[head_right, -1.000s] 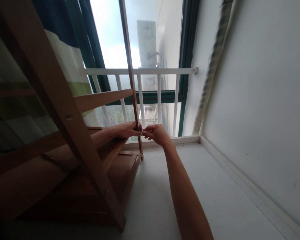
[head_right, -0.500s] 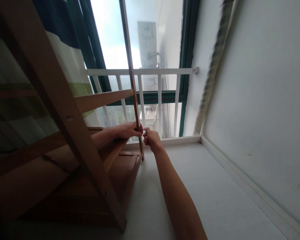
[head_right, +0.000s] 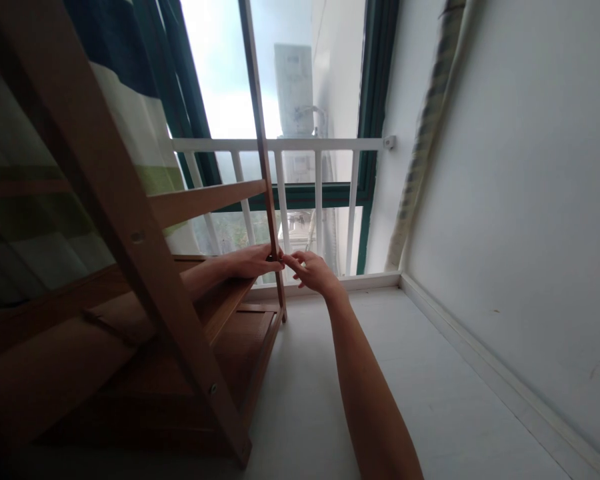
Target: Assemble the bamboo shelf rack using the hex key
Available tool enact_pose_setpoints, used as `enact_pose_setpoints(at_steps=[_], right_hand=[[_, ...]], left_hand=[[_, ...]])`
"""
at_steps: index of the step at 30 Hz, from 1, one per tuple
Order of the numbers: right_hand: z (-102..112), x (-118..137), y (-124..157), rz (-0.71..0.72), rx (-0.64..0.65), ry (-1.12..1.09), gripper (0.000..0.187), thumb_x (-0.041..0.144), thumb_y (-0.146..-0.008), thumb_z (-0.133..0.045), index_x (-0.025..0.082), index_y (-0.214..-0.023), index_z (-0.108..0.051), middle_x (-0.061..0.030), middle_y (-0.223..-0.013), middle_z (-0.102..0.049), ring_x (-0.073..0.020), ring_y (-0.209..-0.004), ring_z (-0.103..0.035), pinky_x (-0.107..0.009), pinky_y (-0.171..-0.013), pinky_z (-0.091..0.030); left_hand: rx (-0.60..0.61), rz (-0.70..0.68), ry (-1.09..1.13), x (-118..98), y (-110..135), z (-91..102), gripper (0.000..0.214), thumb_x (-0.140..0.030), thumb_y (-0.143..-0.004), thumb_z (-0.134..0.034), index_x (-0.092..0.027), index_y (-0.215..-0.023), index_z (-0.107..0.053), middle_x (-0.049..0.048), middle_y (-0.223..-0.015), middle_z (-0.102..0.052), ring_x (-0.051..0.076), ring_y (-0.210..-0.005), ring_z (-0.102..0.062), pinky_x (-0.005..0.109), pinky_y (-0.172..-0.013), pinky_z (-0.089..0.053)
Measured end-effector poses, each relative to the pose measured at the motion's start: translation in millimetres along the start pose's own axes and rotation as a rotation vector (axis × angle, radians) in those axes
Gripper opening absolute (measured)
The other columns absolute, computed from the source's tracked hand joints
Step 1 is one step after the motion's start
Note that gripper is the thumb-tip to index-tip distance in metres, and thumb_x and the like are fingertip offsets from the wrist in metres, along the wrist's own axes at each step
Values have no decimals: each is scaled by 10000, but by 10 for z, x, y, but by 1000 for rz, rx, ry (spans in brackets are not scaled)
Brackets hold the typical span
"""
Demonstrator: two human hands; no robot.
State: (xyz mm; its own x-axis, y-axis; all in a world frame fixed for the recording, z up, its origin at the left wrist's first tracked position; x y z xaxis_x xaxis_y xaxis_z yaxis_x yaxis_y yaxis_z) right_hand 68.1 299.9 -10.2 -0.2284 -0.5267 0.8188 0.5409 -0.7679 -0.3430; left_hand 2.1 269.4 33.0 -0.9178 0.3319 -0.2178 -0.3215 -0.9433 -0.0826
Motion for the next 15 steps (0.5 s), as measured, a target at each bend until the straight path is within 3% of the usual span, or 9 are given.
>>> enact_pose_setpoints(at_steps=[4,6,11,15], right_hand=[[79,222,28,235,-141,298,421,454,-887,-358,166,-759,-636,-45,-879,-510,-113,-815,-527,-258,-754,-444],[30,284,32,286,-151,307,426,398,-908,-324,156,-697,-604,-30,-810,-536,-100,-757,-530,-251,-746,-425],[-127,146,-31,101,-78,-27,370,346,-897,-314,156,-635,-492,21,-497,-508,-81,-476,-544,-185,-493,-399],[-245,63,-34,-2,-7,-285,343,337,-869,-358,158,-592,-453,31,-436,-486,-77,-348,-502,-168,-338,-305]], left_hand=[[-69,6,-29,-30,31,78,310,-380,-745,-429,-171,-782,-655,27,-726,-626,162,-691,-548,255,-623,-386],[-95,11,-33,-35,34,100,304,-367,-740,-427,-180,-721,-666,18,-663,-615,151,-655,-543,246,-604,-377],[-168,34,-56,-5,13,138,337,-388,-732,-427,-161,-595,-635,20,-556,-572,132,-561,-514,237,-536,-352],[-212,66,-92,29,-3,158,370,-428,-732,-431,-151,-603,-640,34,-575,-580,137,-559,-518,236,-507,-344]])
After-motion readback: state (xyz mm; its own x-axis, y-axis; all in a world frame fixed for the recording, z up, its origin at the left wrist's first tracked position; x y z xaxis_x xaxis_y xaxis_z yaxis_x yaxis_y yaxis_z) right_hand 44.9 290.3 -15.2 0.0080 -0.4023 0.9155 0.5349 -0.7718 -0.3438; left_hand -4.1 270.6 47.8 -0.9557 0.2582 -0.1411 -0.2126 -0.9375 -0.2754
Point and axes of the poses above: each hand's wrist, its own y-axis away from the middle knuckle, its own z-axis out of the back of the hand, x = y × z, the point moved 10 cm from there along -y, towards the middle knuckle
